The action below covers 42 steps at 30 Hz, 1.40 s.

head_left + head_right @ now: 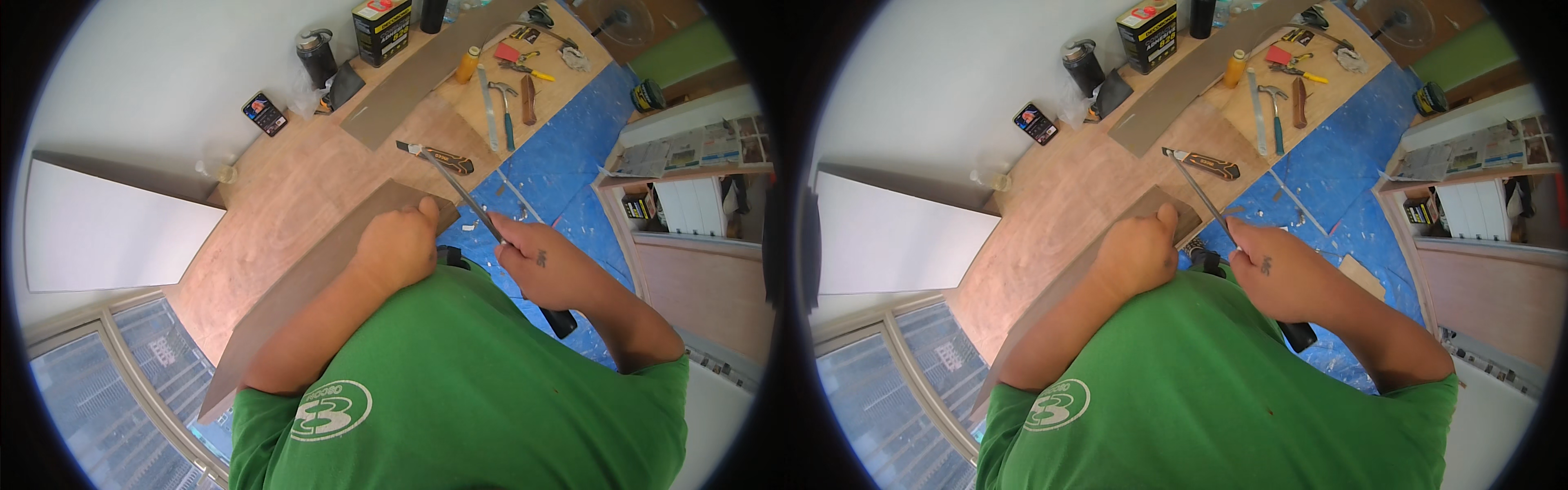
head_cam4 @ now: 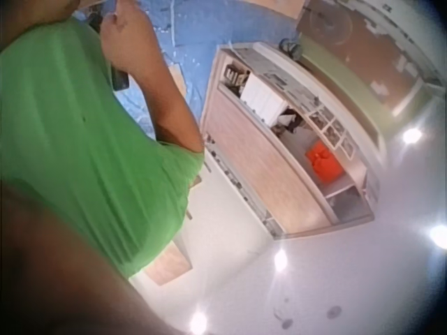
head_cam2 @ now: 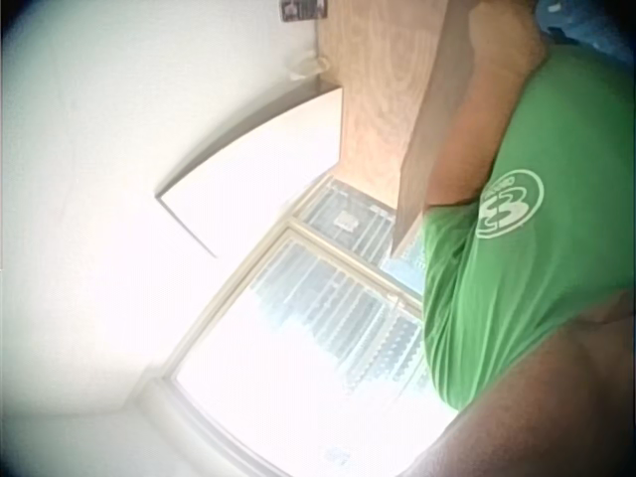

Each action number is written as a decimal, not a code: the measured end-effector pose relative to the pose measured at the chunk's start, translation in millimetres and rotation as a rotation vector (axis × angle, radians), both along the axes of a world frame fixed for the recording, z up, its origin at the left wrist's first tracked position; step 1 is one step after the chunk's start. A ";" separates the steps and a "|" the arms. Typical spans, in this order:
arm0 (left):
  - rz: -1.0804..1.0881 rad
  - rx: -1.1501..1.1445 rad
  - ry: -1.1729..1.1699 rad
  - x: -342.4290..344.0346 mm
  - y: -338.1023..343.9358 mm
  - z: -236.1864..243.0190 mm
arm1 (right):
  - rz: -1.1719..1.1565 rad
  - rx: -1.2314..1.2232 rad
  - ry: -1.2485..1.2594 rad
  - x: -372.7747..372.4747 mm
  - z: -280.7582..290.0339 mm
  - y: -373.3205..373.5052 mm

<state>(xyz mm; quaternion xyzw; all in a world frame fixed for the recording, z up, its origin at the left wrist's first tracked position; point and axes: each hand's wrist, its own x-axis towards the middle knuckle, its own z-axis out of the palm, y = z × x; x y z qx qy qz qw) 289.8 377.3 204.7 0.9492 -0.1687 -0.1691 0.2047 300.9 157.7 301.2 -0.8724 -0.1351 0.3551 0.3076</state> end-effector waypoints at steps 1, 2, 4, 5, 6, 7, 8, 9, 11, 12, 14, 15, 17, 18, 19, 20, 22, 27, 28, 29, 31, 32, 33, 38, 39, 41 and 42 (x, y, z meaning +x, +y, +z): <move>-0.007 -0.001 -0.009 0.2 -0.1 0.0 | -0.004 -0.002 0.020 -2.5 2.6 -0.1; -0.010 -0.004 -0.003 0.2 -0.3 -0.1 | 0.010 -0.006 0.030 -5.3 4.7 -0.8; -0.007 -0.004 -0.010 -0.2 -0.2 -1.1 | 0.045 0.018 0.048 -8.6 1.2 0.7; -0.006 -0.010 -0.009 -0.6 -0.2 -2.0 | 0.051 0.034 0.001 -9.4 -3.1 2.1; -0.003 -0.007 -0.004 -0.8 -0.6 -3.2 | 0.058 0.051 -0.045 -9.8 -8.7 4.2; 0.000 -0.004 -0.008 -1.2 -1.1 -4.2 | 0.063 0.054 -0.083 -10.3 -14.5 6.3; 0.000 -0.018 -0.022 -1.9 -1.5 -5.0 | 0.062 0.061 -0.098 -8.2 -22.6 10.4; 0.001 -0.031 -0.048 -2.1 -2.0 -5.7 | 0.059 0.054 -0.108 -2.4 -31.6 15.7; 0.000 -0.042 -0.070 -2.8 -2.8 -5.6 | 0.035 0.036 -0.039 8.4 -39.9 18.3; 0.000 -0.041 -0.064 -3.2 -2.6 -4.9 | 0.016 0.023 0.043 13.9 -41.4 19.5; -0.005 -0.021 -0.040 -3.2 -2.2 -3.4 | 0.011 0.041 0.047 14.7 -37.0 18.3; -0.011 -0.002 -0.022 -2.9 -1.8 -2.6 | 0.024 0.071 -0.032 10.0 -30.3 14.8; -0.011 0.017 -0.004 -2.3 -0.8 -2.0 | 0.039 0.069 -0.074 2.2 -16.9 9.0; -0.008 0.016 -0.004 -1.9 -0.6 -2.4 | 0.037 0.034 -0.038 -1.2 -7.5 1.5; -0.007 0.000 -0.023 -1.8 -0.7 -3.2 | 0.034 0.011 -0.006 -2.5 -4.9 0.0; -0.006 -0.012 -0.033 -1.5 -0.5 -4.3 | 0.028 0.009 0.015 -3.6 -2.3 -1.7; 0.000 -0.060 -0.093 -1.9 0.1 -6.7 | 0.038 0.087 0.025 -2.8 -8.7 4.3; 0.001 -0.055 -0.093 -3.0 -0.4 -9.7 | 0.048 -0.042 0.000 21.3 -37.9 27.2; 0.000 -0.048 -0.080 -3.0 0.0 -9.5 | 0.025 -0.072 0.085 23.1 -36.3 25.9; 0.002 -0.053 -0.075 -2.8 0.7 -8.9 | 0.038 -0.048 0.049 21.0 -31.1 21.6; 0.013 -0.061 -0.063 -2.6 2.4 -7.5 | 0.070 -0.018 0.003 12.2 -18.1 12.0; 0.013 -0.061 -0.060 -2.3 3.0 -7.0 | 0.059 0.010 -0.001 8.2 -13.8 8.7; 0.009 -0.062 -0.058 -2.0 3.2 -6.7 | 0.041 0.018 0.017 4.4 -9.7 4.9; 0.006 -0.046 -0.066 -0.8 1.3 -5.7 | 0.077 -0.023 -0.102 16.2 -40.2 27.2; 0.009 -0.041 -0.056 -1.4 0.6 -5.3 | 0.078 -0.060 -0.036 23.7 -44.2 26.3; 0.010 -0.029 -0.036 -1.8 0.1 -3.5 | 0.030 -0.086 0.068 33.3 -48.1 21.9; 0.010 -0.022 -0.028 -1.8 0.1 -2.3 | -0.018 -0.075 0.105 36.5 -47.1 16.7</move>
